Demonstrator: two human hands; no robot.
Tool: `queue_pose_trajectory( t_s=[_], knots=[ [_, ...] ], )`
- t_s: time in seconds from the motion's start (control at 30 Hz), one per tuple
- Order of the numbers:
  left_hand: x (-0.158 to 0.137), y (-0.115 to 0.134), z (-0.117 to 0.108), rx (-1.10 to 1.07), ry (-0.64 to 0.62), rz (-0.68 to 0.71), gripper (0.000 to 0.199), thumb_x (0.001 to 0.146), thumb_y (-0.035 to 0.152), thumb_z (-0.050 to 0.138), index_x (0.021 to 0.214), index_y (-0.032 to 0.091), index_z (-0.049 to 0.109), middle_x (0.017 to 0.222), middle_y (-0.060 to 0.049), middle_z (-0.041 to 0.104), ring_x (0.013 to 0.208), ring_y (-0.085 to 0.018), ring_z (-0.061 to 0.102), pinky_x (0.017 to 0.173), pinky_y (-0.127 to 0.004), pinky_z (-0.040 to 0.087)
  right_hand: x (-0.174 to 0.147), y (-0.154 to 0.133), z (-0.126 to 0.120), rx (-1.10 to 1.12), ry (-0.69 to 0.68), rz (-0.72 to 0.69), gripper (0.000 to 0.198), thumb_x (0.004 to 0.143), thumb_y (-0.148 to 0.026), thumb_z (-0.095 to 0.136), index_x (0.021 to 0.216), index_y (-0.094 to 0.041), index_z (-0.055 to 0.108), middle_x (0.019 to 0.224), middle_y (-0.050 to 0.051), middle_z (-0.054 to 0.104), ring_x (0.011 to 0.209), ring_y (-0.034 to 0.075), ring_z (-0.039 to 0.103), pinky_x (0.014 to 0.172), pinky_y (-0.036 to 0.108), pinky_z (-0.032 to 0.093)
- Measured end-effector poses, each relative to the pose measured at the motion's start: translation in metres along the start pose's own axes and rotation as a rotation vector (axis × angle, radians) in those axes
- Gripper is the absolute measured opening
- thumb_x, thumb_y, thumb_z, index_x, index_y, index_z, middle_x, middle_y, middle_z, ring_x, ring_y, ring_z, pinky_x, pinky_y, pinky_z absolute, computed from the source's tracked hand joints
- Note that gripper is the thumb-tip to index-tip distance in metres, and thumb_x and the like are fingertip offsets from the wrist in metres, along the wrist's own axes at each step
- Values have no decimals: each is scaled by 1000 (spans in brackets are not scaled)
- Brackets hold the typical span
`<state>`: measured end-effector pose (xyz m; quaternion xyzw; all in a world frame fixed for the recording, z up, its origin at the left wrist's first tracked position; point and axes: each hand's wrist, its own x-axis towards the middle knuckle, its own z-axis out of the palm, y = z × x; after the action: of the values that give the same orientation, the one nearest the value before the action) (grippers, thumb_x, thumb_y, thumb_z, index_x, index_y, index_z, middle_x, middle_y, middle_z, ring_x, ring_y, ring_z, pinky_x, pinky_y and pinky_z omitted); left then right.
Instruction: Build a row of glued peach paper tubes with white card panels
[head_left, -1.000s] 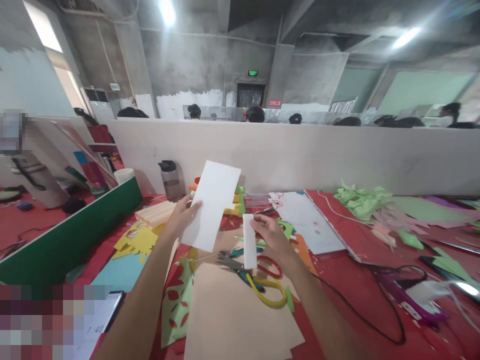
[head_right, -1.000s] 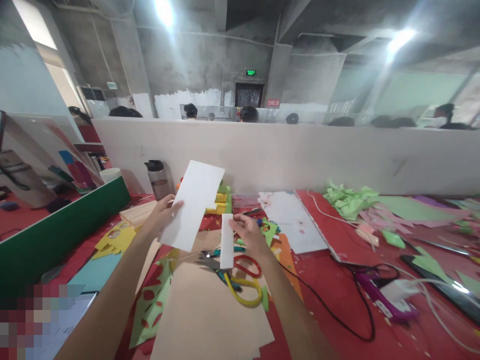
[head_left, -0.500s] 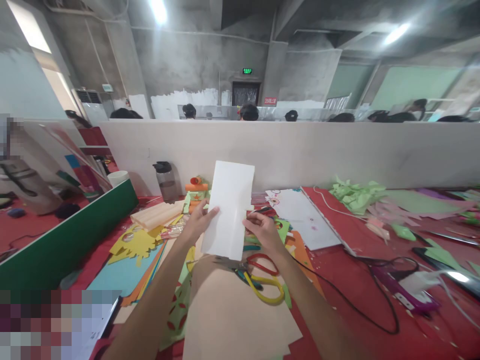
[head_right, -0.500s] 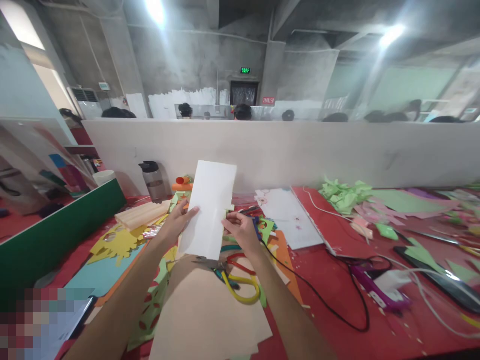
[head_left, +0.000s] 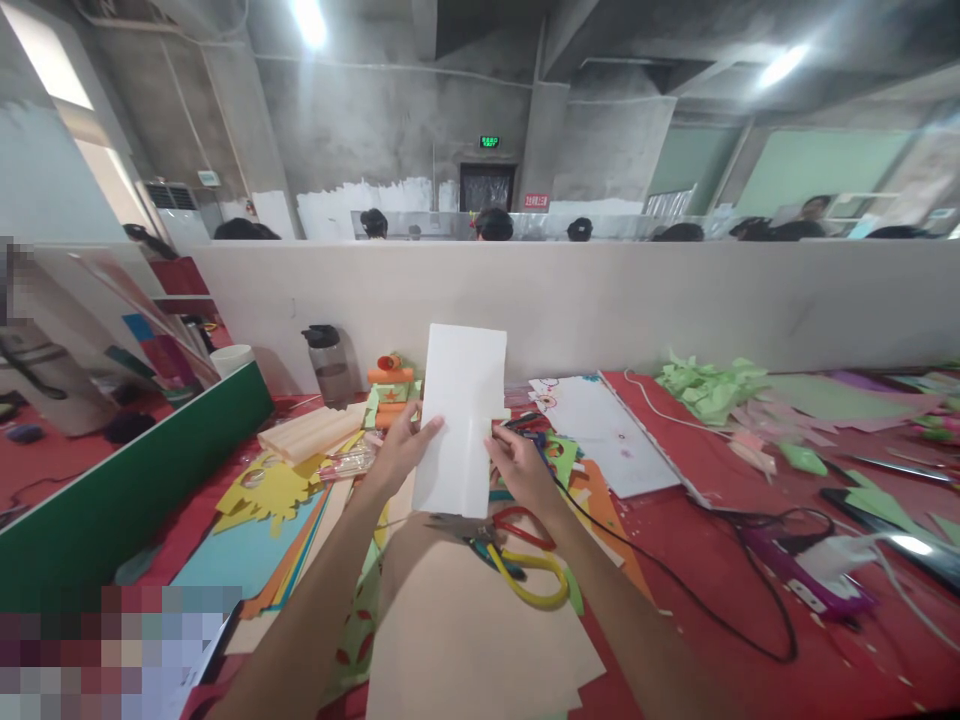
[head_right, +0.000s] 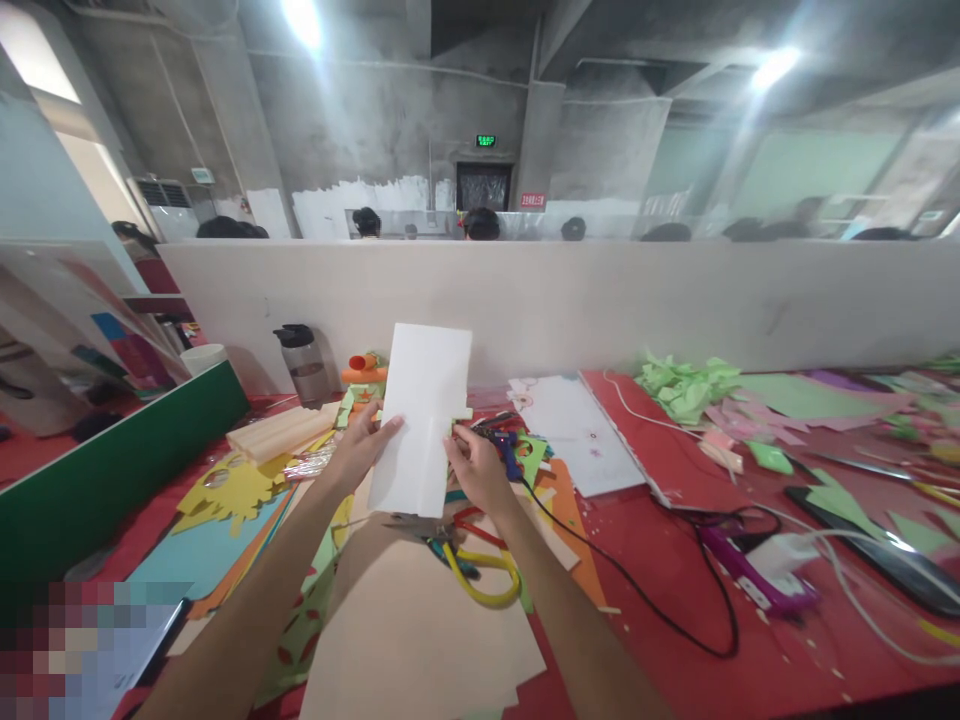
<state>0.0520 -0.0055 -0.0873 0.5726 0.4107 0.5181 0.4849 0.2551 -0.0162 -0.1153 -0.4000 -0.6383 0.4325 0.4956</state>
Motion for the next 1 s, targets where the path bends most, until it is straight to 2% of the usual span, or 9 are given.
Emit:
queue_pose_trajectory(
  t_s=[0.23, 0.33, 0.5, 0.6, 0.73, 0.8, 0.87, 0.93, 1.0],
  knots=[
    [-1, 2, 3, 41, 23, 9, 37, 81, 51, 66, 95, 21, 50, 70, 3, 60, 56, -11, 53, 51, -20, 39, 0, 0, -2, -59, -6, -22, 35, 87, -52, 57, 104, -23, 68, 63, -2, 62, 48, 18, 59, 46, 29, 46],
    [0, 0, 5, 110, 60, 36, 36, 82, 51, 65, 96, 21, 51, 66, 4, 57, 53, -10, 50, 47, -19, 34, 1, 3, -3, -88, 1, -18, 37, 90, -51, 54, 110, -23, 66, 67, -1, 62, 50, 18, 59, 47, 29, 46],
    [3, -7, 10, 86, 108, 77, 39, 82, 53, 63, 100, 21, 51, 83, -1, 65, 65, -15, 59, 55, -23, 45, 3, 11, -1, -5, 43, -31, 43, 89, -47, 57, 126, -25, 54, 82, 1, 67, 64, 18, 61, 57, 29, 48],
    [5, -12, 11, 138, 98, 85, 37, 87, 52, 56, 106, 21, 54, 97, -5, 67, 77, -17, 62, 67, -27, 50, 5, 14, 2, 71, 53, -14, 43, 86, -43, 61, 123, -24, 50, 85, 2, 65, 71, 19, 63, 63, 29, 50],
    [3, -12, 12, 116, -15, 114, 44, 89, 47, 56, 125, 22, 54, 122, -10, 63, 106, -22, 61, 91, -34, 50, 7, 14, 2, 107, 98, -4, 47, 81, -40, 68, 120, -23, 49, 95, 4, 67, 82, 20, 66, 77, 33, 52],
    [1, -10, 14, 69, -102, 126, 49, 86, 45, 60, 129, 22, 53, 129, -10, 60, 114, -24, 58, 96, -35, 49, 8, 13, -1, 117, 136, 5, 51, 77, -40, 71, 120, -23, 50, 100, 6, 69, 87, 23, 67, 81, 36, 53],
    [-1, -10, 17, 32, -215, 95, 55, 83, 43, 64, 133, 23, 50, 129, -10, 60, 112, -26, 60, 90, -37, 53, 8, 10, -4, 140, 200, 8, 54, 76, -43, 72, 121, -23, 49, 102, 8, 70, 90, 25, 67, 80, 37, 53],
    [-3, -11, 20, 26, -329, 4, 65, 81, 42, 67, 138, 25, 42, 122, -11, 62, 97, -26, 67, 76, -37, 59, 8, 6, -6, 153, 293, -2, 56, 77, -46, 71, 122, -23, 47, 102, 9, 71, 90, 27, 68, 79, 38, 53],
    [-5, -13, 24, 39, -376, -80, 70, 80, 41, 68, 141, 26, 35, 112, -11, 64, 78, -23, 71, 60, -35, 60, 8, 4, -8, 161, 386, -16, 57, 78, -46, 69, 123, -24, 43, 99, 9, 71, 88, 27, 68, 78, 39, 53]
  ],
)
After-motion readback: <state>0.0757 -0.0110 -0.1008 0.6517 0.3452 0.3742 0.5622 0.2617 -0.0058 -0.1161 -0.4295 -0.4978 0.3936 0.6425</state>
